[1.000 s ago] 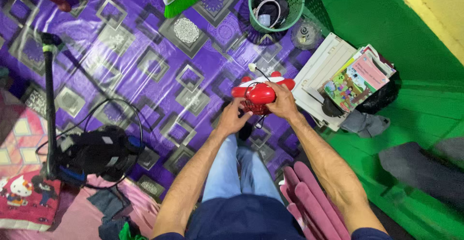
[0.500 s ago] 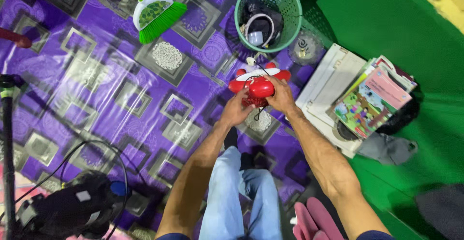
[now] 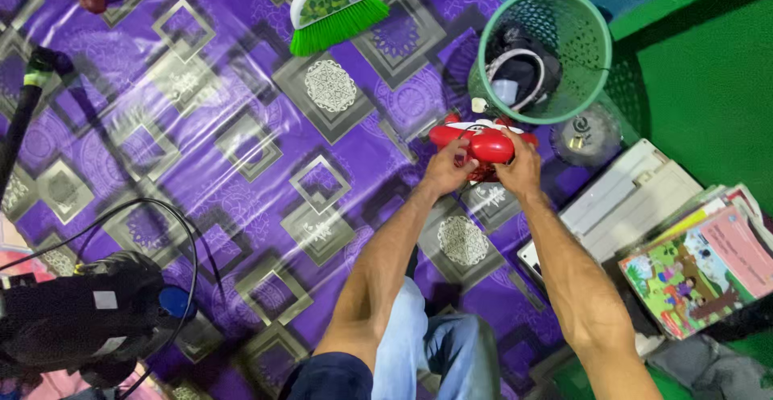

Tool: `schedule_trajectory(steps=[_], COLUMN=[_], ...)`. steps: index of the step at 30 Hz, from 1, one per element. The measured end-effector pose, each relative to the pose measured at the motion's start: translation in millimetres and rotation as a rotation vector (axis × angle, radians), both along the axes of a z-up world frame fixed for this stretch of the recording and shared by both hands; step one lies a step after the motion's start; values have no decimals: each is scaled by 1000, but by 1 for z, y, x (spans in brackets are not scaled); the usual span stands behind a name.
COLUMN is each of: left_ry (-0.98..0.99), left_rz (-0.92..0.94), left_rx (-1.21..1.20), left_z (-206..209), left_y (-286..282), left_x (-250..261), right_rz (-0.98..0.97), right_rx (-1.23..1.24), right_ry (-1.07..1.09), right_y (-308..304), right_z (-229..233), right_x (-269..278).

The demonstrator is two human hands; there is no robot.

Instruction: The person manipulates the pole of a cleaning tool and then works on a small red electric fan, handling its grille and cord on top of a red plastic stool.

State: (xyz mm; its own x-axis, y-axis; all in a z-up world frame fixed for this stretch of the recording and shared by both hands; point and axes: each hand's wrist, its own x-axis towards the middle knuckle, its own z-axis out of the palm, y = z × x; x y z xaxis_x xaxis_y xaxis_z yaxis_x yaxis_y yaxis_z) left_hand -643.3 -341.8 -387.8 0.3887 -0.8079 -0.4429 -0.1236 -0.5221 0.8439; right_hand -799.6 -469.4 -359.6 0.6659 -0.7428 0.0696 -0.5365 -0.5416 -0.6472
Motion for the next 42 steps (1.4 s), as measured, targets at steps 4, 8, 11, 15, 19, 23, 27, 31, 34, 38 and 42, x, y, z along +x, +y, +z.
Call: schedule_trajectory(steps=[4,8,11,15,19,23,27,31,34,38,42], left_ry=[14,-7,-15,-20,-23,-45,-91,-74,-132,-199,-211], left_rz=[16,-85,-154,-216,-214,-189,-165,-181,-114,7,57], left_rx=[-170,-47,-3,88,73,111,50,142,75,28,42], left_z=[-10,-7,-2,3,-2,-3,16,56,93,148,195], left_y=[-10,-9,-11,-20,-16,-3,8,19,28,46,66], left_x=[-3,-6,-4,-4,-8,-16,-20,-22,-22,-23,-24], right_rz=[-70,-49,-16,-109,-137,-175,-154,-210,-232,-236,-262], right_rx=[29,101,112,184,133,280,309,343,354,371,435], right_ry=[24,-105,-11,81,209,331,200,201,179,87,-26], right_y=[-9,-5,4,-1,-15,-19,-10,4,15,35,68], right_z=[-34,-78,-89,-91,-89,-84,-59,-7,37,88,122], right_x=[-1,-13,-18,-13,-12,-15,-23,-20,-16,-14,-20])
